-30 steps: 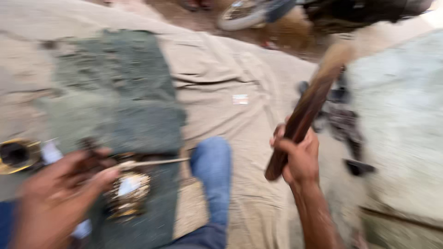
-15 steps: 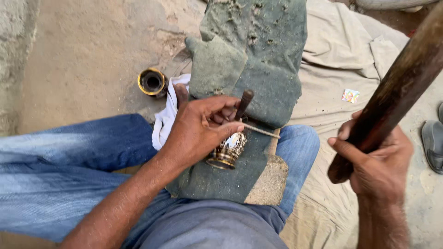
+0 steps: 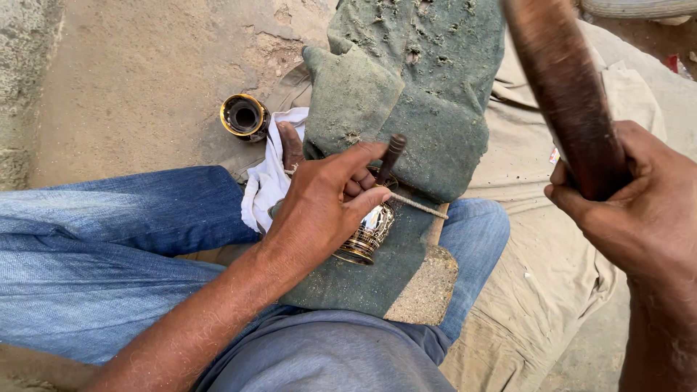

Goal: The person sits on the ground and uses a chisel and wooden mallet to engrave a decorative pattern on a small brass pot. They repeatedly position the chisel and strike it to create indentations on the metal surface.

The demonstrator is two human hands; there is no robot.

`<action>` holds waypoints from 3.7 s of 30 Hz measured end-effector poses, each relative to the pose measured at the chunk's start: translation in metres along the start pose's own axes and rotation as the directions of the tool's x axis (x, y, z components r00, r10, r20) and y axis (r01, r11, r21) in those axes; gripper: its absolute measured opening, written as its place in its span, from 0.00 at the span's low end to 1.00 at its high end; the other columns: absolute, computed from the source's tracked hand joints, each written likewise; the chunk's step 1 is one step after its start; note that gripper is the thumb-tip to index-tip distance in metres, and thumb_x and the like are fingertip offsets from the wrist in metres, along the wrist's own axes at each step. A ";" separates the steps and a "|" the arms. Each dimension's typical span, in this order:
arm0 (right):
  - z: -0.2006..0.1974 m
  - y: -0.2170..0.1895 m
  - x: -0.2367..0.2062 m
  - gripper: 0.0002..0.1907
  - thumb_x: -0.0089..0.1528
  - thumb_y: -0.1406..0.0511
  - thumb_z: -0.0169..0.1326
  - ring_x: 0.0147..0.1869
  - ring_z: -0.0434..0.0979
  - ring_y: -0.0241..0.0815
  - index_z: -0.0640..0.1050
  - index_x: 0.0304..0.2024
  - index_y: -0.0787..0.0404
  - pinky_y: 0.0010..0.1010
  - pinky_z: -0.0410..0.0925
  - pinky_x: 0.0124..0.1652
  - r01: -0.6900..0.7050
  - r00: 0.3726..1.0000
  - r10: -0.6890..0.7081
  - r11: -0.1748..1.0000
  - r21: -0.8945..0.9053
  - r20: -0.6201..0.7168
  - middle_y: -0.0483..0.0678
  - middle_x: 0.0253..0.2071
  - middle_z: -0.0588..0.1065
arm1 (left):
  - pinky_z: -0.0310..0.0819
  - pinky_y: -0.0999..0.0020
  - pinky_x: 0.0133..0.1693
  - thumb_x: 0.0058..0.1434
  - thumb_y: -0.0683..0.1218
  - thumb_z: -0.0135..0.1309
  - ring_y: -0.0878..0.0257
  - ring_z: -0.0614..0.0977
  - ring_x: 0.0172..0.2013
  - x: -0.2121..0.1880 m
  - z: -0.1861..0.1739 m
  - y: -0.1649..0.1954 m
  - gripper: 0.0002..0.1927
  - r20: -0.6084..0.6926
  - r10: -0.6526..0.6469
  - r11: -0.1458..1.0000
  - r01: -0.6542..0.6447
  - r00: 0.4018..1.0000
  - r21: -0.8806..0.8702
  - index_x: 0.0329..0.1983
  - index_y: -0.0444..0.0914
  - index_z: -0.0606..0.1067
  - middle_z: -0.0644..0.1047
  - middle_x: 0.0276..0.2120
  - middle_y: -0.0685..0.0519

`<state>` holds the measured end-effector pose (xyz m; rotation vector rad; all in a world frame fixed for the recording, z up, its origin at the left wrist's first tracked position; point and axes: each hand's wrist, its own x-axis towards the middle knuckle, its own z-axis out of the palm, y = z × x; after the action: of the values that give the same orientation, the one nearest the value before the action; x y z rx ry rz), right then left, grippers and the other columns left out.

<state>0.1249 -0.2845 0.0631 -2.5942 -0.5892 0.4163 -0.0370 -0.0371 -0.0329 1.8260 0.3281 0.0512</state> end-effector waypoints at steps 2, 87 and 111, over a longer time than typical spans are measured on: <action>0.002 0.006 0.011 0.17 0.58 0.75 0.65 0.33 0.78 0.41 0.76 0.48 0.68 0.34 0.74 0.38 0.023 0.998 -0.016 0.989 -0.145 0.054 0.53 0.31 0.77 | 0.78 0.73 0.32 0.59 0.41 0.66 0.68 0.82 0.25 0.000 0.000 0.000 0.24 -0.009 -0.027 1.000 0.027 1.000 -0.006 0.58 0.36 0.74 0.80 0.27 0.53; -0.005 0.021 0.094 0.35 0.45 0.77 0.69 0.34 0.84 0.43 0.79 0.56 0.58 0.35 0.76 0.40 0.504 0.834 -0.248 0.706 -0.497 0.494 0.53 0.33 0.82 | 0.81 0.76 0.29 0.60 0.41 0.67 0.71 0.84 0.29 -0.010 0.010 0.006 0.26 -0.163 -0.070 0.996 0.079 0.984 0.050 0.60 0.39 0.73 0.80 0.28 0.55; -0.011 0.016 0.087 0.27 0.49 0.78 0.60 0.40 0.79 0.41 0.76 0.52 0.65 0.31 0.74 0.42 0.516 0.834 -0.482 0.854 -0.070 0.269 0.50 0.36 0.76 | 0.81 0.77 0.31 0.61 0.40 0.65 0.72 0.83 0.29 -0.015 0.011 0.013 0.26 -0.193 -0.106 0.994 0.102 0.975 -0.031 0.61 0.39 0.72 0.79 0.28 0.57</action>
<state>0.2097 -0.2605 0.0480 -2.3947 -1.3903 0.5286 -0.0462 -0.0539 -0.0218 1.7838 0.5585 0.1606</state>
